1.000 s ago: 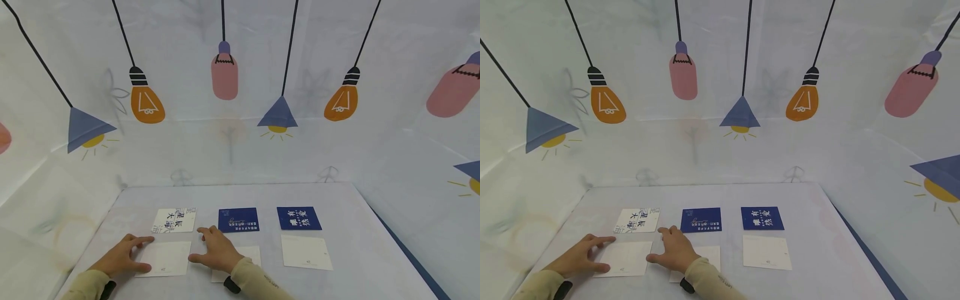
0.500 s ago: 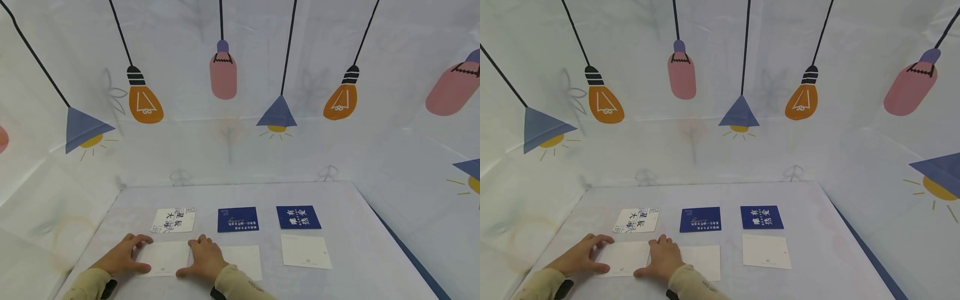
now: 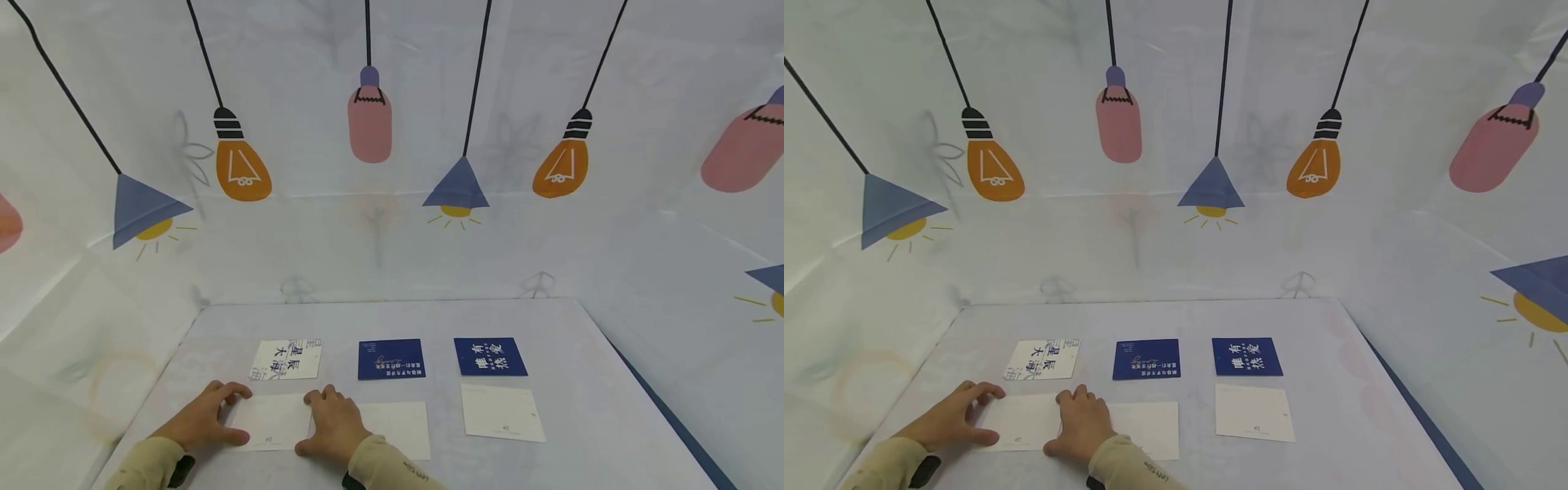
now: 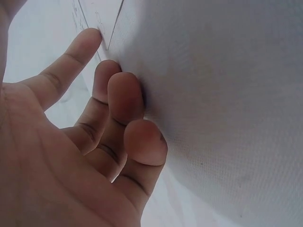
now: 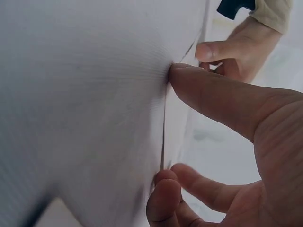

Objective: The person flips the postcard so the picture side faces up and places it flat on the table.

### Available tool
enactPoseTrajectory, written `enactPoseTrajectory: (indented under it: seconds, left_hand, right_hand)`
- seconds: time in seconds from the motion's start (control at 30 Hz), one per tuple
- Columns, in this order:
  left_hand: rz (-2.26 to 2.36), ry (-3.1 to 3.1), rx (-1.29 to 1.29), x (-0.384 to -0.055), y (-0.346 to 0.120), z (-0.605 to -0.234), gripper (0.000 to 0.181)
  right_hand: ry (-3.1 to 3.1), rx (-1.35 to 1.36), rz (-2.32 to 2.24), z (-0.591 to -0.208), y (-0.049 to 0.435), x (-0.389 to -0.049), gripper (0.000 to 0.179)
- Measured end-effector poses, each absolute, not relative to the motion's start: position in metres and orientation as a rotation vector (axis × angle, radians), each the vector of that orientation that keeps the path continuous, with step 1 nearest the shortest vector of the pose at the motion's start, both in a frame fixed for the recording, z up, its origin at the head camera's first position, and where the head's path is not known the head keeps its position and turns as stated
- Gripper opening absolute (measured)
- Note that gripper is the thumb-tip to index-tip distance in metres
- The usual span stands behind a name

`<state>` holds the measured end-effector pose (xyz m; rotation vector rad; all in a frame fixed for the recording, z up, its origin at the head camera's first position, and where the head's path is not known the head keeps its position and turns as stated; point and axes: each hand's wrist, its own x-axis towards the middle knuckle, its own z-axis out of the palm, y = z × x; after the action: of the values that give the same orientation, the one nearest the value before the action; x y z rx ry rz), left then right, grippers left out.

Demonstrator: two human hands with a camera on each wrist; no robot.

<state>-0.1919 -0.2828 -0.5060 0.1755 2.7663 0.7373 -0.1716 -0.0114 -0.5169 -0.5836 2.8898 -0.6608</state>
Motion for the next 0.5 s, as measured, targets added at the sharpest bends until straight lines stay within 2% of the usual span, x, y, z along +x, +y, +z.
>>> enactPoseTrajectory:
  seconds: [0.23, 0.5]
  left_hand:
    - [0.739, 2.763, 0.170, -0.1930, -0.2844, -0.5097, 0.078]
    - [0.766, 2.768, 0.219, -0.1915, -0.2863, -0.5088, 0.073]
  right_hand:
    - [2.900, -0.524, -0.617, -0.5125, -0.0131, -0.1747, 0.086]
    - [2.867, -0.470, -0.689, -0.5104, -0.0128, -0.1798, 0.080]
